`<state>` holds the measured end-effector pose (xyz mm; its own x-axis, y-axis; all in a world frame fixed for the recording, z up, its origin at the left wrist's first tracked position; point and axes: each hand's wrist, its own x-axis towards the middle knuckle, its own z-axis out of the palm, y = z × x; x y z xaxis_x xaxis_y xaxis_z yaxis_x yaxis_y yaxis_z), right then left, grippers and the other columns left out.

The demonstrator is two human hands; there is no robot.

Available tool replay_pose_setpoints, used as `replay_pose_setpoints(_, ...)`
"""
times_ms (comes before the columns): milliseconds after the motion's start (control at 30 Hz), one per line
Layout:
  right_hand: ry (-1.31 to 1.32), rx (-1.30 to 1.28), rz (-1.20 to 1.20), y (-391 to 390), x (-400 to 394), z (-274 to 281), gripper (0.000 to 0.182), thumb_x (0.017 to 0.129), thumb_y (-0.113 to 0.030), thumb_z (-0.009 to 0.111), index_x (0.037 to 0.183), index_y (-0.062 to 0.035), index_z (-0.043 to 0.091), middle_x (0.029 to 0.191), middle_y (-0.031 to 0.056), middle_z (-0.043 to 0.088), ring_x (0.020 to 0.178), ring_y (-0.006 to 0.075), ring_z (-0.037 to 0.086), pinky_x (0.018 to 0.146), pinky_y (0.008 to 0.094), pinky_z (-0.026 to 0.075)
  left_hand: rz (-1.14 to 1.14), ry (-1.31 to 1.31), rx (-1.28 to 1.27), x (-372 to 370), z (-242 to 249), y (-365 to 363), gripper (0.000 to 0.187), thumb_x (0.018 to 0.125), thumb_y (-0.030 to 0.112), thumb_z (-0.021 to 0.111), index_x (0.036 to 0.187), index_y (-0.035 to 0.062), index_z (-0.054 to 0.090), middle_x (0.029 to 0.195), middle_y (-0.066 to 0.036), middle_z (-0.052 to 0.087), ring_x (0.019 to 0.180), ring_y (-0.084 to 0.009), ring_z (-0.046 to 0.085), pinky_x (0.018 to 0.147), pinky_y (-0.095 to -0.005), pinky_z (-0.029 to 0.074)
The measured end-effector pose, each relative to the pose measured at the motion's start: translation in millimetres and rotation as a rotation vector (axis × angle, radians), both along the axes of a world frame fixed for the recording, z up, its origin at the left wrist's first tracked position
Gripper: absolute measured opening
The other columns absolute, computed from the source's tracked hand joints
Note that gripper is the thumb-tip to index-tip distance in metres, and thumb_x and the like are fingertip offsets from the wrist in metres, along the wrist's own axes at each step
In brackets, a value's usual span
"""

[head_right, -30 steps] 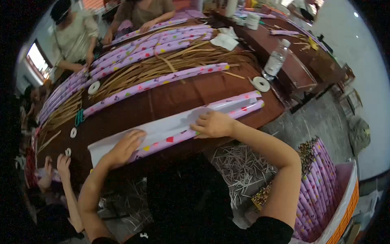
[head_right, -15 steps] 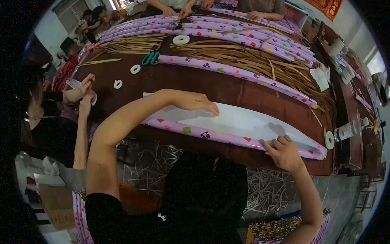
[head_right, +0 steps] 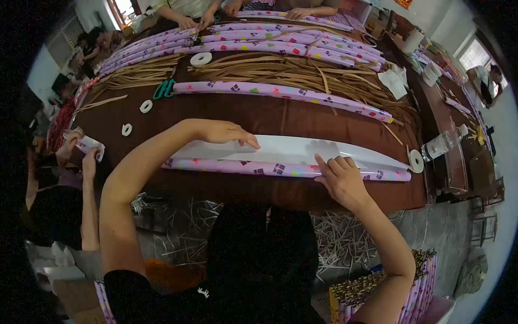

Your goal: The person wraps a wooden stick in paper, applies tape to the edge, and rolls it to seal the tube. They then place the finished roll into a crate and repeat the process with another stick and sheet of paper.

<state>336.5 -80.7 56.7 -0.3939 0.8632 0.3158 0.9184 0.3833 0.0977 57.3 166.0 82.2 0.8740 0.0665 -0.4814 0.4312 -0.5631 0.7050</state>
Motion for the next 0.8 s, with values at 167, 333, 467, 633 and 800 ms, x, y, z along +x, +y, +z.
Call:
replay_pose_setpoints(167,0.064,0.050,-0.032,9,6,-14,0.034,0.084,-0.028,0.070,0.113,-0.0103,0.064,0.091,0.0057,0.057,0.092,0.0254,0.056,0.083,0.0396,0.044,-0.125,-0.277,0.061,-5,-15,4,0.044,0.105,0.035,0.034,0.130,0.0082,0.060,0.131,-0.012,0.060,0.121,-0.0294,0.053,0.106,-0.0368,0.039)
replay_pose_setpoints(333,0.118,0.052,-0.100,15,4,-8,0.049,0.082,-0.049,0.070,0.115,-0.0137,0.066,0.112,0.0103,0.055,0.107,0.0287,0.052,0.090,0.0433,0.042,-0.056,-0.347,0.215,-11,-21,-11,0.035,0.103,0.027,0.047,0.117,0.0010,0.066,0.129,-0.012,0.061,0.112,-0.0297,0.055,0.100,-0.0391,0.042)
replay_pose_setpoints(467,0.142,-0.021,-0.122,16,8,-14,0.042,0.081,-0.039,0.073,0.115,-0.0134,0.066,0.107,0.0091,0.054,0.105,0.0305,0.051,0.087,0.0417,0.043,0.103,-0.373,0.426,-16,-9,-50,0.030,0.097,0.025,0.059,0.110,-0.0003,0.067,0.112,-0.013,0.062,0.103,-0.0316,0.058,0.091,-0.0396,0.047)
replay_pose_setpoints(633,0.087,-0.009,-0.079,15,5,-9,0.038,0.080,-0.027,0.074,0.111,-0.0085,0.066,0.102,0.0102,0.055,0.100,0.0312,0.052,0.086,0.0425,0.043,0.094,-0.561,0.666,-30,-40,-64,0.036,0.090,0.030,0.066,0.114,0.0042,0.063,0.105,-0.013,0.059,0.101,-0.0325,0.057,0.089,-0.0417,0.047)
replay_pose_setpoints(800,0.060,0.042,0.044,20,3,-6,0.037,0.078,-0.023,0.074,0.106,-0.0018,0.063,0.101,0.0119,0.057,0.093,0.0319,0.056,0.082,0.0438,0.045,0.058,-0.737,0.800,-28,-54,-65,0.034,0.088,0.030,0.067,0.106,0.0026,0.061,0.104,-0.014,0.060,0.100,-0.0330,0.058,0.086,-0.0422,0.048)
